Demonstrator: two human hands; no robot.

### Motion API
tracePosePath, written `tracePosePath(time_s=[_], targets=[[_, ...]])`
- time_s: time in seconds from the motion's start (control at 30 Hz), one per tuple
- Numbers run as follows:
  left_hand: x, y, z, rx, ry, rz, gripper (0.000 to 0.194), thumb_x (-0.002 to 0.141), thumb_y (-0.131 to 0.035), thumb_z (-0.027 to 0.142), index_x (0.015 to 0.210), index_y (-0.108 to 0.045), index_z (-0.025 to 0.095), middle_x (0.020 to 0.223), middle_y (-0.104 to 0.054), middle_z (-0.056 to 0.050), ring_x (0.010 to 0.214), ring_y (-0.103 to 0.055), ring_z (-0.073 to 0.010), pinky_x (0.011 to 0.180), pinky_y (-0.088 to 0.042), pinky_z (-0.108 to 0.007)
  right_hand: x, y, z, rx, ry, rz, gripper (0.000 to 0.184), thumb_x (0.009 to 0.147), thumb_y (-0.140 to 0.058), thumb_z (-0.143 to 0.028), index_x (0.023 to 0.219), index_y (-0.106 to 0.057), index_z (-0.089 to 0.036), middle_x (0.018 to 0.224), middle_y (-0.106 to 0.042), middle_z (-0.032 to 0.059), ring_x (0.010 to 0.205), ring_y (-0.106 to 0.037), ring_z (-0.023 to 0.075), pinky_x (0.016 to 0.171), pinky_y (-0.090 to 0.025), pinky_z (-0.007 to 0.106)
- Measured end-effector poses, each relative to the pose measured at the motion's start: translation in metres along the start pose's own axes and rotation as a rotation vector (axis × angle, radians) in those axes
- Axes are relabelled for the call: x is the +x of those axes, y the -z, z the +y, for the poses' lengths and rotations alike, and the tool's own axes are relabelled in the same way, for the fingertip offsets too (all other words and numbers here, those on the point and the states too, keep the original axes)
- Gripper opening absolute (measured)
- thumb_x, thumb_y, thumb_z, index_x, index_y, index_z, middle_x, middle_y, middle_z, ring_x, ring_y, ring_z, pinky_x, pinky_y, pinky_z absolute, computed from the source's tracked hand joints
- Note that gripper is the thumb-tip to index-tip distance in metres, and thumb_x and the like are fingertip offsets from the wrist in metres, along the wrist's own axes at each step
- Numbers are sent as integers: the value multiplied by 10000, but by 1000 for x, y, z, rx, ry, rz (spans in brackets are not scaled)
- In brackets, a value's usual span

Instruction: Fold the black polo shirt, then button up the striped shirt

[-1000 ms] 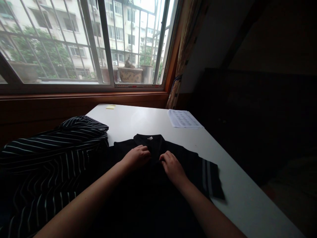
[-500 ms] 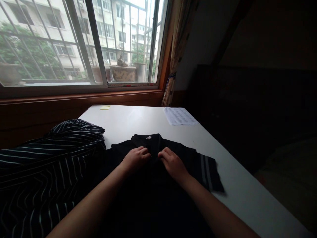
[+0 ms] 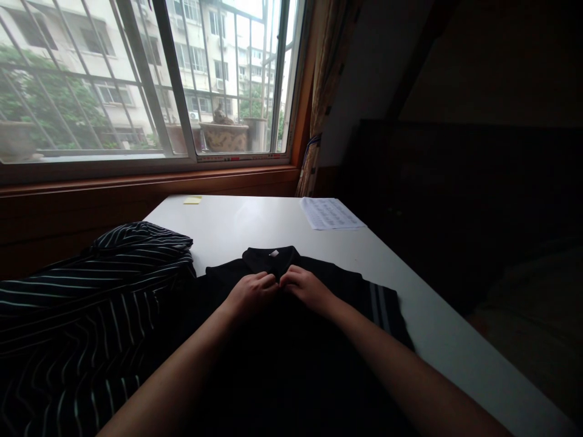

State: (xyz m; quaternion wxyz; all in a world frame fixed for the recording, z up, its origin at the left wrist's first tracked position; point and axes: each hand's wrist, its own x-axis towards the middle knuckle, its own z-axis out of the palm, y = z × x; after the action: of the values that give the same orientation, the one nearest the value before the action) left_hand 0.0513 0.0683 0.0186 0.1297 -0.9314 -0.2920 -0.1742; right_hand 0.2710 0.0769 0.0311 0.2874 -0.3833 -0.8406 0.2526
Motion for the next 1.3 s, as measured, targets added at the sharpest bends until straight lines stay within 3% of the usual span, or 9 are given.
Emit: tracePosePath(time_s=[0.2,0.6,0.73,0.93,1.3], targets=[[1,3,-1,-7,-34,45,193,987,-467,173,840,-592,181,832,-570,-23,718,-498,-151,616,-424,-283,-8,-9,8,151,-41,142,172,852,-611,-87,842,-706,-230,840,-576,-10,800,-599,146,748,-451,264],[0,-5,-2,-13,-72,94,222,1028,-401,189,910,-588,178,815,-562,-9,685,-482,-131,595,-424,-286,-12,-9,8,253,-101,169,125,837,-638,-143,896,-695,-237,880,-643,-7,849,-628,162,785,-472,285],[1,-3,-1,13,-68,115,196,1021,-429,194,954,-611,164,815,-581,-14,676,-489,-133,585,-423,-290,-13,-12,9,340,-202,207,290,789,-705,-178,1051,-599,-244,870,-676,-24,823,-652,167,768,-497,291],[1,-2,0,20,-58,90,202,1012,-439,186,918,-615,160,804,-581,-15,675,-498,-139,582,-427,-286,-13,-8,5,157,-146,193,73,809,-721,-215,790,-651,-213,808,-663,-11,795,-636,165,737,-464,278],[2,-1,0,37,-51,124,221,1009,-452,193,862,-615,170,773,-572,-9,655,-495,-137,568,-400,-288,-16,-7,-1,158,-180,184,52,844,-723,-258,836,-758,-221,830,-695,9,813,-661,174,748,-464,274]])
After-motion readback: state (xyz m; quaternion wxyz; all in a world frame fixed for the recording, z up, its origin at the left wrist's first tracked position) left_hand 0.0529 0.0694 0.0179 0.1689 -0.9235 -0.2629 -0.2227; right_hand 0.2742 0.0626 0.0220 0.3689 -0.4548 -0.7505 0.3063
